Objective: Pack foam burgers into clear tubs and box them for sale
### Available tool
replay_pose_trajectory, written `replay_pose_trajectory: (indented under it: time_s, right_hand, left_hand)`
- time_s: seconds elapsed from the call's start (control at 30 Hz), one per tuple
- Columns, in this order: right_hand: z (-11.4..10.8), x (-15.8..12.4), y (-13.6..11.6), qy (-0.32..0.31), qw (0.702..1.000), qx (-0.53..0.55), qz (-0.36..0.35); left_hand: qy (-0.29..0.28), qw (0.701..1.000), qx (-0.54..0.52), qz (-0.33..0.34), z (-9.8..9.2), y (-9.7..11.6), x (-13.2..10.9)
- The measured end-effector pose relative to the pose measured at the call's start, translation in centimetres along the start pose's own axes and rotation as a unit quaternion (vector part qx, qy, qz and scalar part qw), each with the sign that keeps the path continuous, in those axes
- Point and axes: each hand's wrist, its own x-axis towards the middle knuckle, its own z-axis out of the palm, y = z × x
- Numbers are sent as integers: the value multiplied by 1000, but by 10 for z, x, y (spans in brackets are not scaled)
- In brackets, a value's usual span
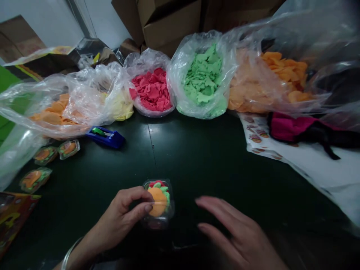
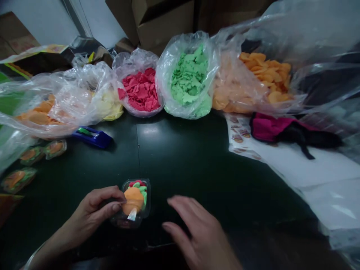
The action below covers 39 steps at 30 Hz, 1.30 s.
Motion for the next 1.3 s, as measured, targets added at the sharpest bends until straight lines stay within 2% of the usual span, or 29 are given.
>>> replay_pose_trajectory:
  time_s: [0.07,0.13,0.23,0.3,0.47,0.57,0.7,0.93,1.2,1.3]
  right_hand:
    - [18,32,-15,-18,999,11,46]
    - [40,48,-19,-62,996,28,59]
    - [65,51,-14,-87,995,32,21]
    - [73,48,-7,-68,997,20,-18]
    - [71,46,3,-36,996,-6,-87]
    - [70,49,3,-22,996,-1,-87]
    - [73,49,2,-8,997,8,-78]
    - [75,48,7,-9,997,10,-78]
    - [76,46,10,-13,998,22,-63]
    - [77,44,15,-21,998,15,-56]
  left_hand:
    - [32,999,-2,2,2,-5,5]
    - [57,998,9,11,4,-9,12]
    - [93,994,49,22,4,-15,22]
    - [81,994,59,34,1,-18,28]
    - [-74,994,22,76,-15,-24,40]
    - [-116,990,43,67,-22,-27,41]
    - [-132,988,65,51,-24,-34,37]
    - [-156,984,66,60,-26,-45,35]
    - [-205,971,118,36,-29,-31,42]
    - [-168,982,83,31,-28,-33,40]
